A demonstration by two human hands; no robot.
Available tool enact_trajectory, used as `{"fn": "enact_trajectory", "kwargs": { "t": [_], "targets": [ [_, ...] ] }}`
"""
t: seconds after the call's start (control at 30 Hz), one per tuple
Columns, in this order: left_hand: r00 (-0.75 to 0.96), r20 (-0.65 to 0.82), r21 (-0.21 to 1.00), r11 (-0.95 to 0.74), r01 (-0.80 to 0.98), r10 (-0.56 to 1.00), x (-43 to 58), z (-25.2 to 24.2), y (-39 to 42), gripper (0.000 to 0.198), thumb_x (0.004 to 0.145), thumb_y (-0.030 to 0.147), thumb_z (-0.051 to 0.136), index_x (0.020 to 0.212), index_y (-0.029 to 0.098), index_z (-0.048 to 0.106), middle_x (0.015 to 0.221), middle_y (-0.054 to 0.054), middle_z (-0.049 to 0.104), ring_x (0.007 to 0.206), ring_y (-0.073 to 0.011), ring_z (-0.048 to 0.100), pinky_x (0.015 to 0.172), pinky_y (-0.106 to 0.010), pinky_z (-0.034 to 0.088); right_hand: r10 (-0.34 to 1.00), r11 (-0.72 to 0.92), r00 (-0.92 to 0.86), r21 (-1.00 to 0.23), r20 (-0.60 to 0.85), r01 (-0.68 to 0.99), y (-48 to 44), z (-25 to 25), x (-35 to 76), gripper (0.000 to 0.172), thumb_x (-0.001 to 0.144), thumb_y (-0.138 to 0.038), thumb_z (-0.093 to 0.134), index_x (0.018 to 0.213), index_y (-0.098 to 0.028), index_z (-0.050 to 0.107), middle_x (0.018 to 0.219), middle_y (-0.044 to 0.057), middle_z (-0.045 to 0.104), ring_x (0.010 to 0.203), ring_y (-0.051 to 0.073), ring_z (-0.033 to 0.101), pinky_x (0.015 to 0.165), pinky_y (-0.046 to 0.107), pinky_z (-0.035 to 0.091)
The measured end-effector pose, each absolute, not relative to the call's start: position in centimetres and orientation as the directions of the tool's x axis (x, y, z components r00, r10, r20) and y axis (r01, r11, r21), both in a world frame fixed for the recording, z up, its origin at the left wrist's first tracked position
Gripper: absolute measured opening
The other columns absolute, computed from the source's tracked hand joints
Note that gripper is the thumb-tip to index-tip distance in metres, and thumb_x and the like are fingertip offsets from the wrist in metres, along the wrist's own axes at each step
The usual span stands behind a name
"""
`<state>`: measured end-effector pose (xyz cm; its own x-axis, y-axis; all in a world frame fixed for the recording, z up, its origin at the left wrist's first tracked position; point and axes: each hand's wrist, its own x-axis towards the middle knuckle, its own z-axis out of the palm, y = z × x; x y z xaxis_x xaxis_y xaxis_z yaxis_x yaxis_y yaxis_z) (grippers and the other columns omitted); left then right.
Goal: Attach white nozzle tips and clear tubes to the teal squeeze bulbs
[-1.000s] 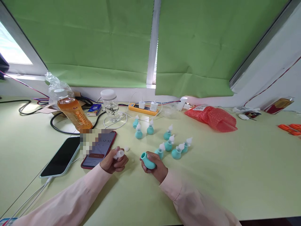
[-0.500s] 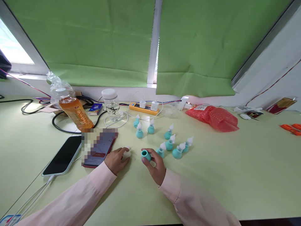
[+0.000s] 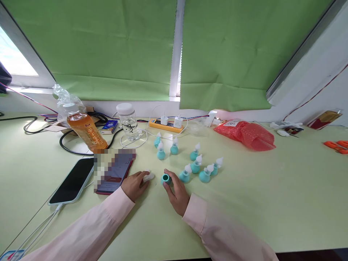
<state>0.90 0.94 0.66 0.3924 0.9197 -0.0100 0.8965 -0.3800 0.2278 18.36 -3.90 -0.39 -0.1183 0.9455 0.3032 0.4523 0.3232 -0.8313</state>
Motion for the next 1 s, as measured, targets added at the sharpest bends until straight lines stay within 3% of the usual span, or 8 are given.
{"fn": "enact_trajectory", "kwargs": {
  "t": [0.17, 0.47, 0.7, 0.87, 1.0],
  "targets": [
    [0.377, -0.044, 0.142, -0.368, 0.919, 0.925, 1.1, 1.1, 0.6, 0.03, 0.078, 0.029, 0.036, 0.104, 0.019, 0.046, 0.084, -0.006, 0.06, 0.07, -0.021, 0.058, 0.052, -0.027, 0.039, 0.938, 0.34, -0.109, -0.818, 0.328, 0.463, -3.8, -0.6, 18.4, 0.036, 0.082, -0.026, 0.037, 0.118, -0.022, 0.033, 0.122, 0.006, 0.04, 0.113, 0.02, 0.035, 0.094, 0.04, 0.032],
    [0.651, 0.207, -0.012, -0.663, 0.748, 0.731, 1.5, 0.3, 0.0, 0.022, 0.08, 0.021, 0.036, 0.089, 0.024, 0.056, 0.074, -0.006, 0.049, 0.066, -0.0152, 0.048, 0.052, -0.023, 0.038, 0.893, 0.433, -0.125, -0.747, 0.433, 0.505, -3.7, -0.6, 18.4, 0.036, 0.081, -0.02, 0.038, 0.117, -0.022, 0.033, 0.123, 0.007, 0.037, 0.115, 0.02, 0.032, 0.092, 0.038, 0.033],
    [0.651, 0.273, -0.123, -0.645, 0.754, 0.709, 1.8, -0.3, 0.1, 0.023, 0.078, 0.01, 0.036, 0.074, 0.018, 0.057, 0.071, -0.007, 0.045, 0.065, -0.0162, 0.042, 0.05, -0.023, 0.034, 0.88, 0.454, -0.139, -0.719, 0.454, 0.527, -3.8, -0.5, 18.4, 0.032, 0.08, -0.019, 0.039, 0.112, -0.021, 0.037, 0.121, 0.007, 0.039, 0.113, 0.019, 0.034, 0.092, 0.037, 0.033],
    [0.589, 0.336, -0.105, -0.592, 0.799, 0.735, 1.2, -0.5, 0.7, 0.025, 0.079, 0.009, 0.034, 0.075, 0.019, 0.057, 0.068, -0.006, 0.047, 0.063, -0.0154, 0.044, 0.049, -0.023, 0.034, 0.872, 0.463, -0.131, -0.711, 0.471, 0.53, -3.7, -0.6, 18.3, 0.03, 0.08, -0.02, 0.039, 0.11, -0.021, 0.038, 0.118, 0.008, 0.041, 0.112, 0.02, 0.036, 0.091, 0.038, 0.034],
    [0.489, 0.354, -0.017, -0.518, 0.855, 0.797, 0.9, 0.2, 0.8, 0.021, 0.08, 0.023, 0.035, 0.087, 0.021, 0.055, 0.076, -0.006, 0.051, 0.069, -0.016, 0.048, 0.052, -0.023, 0.036, 0.868, 0.469, -0.129, -0.705, 0.48, 0.532, -3.7, -0.6, 18.3, 0.03, 0.08, -0.02, 0.039, 0.11, -0.021, 0.038, 0.117, 0.009, 0.042, 0.111, 0.02, 0.037, 0.09, 0.039, 0.034]
  ]
}}
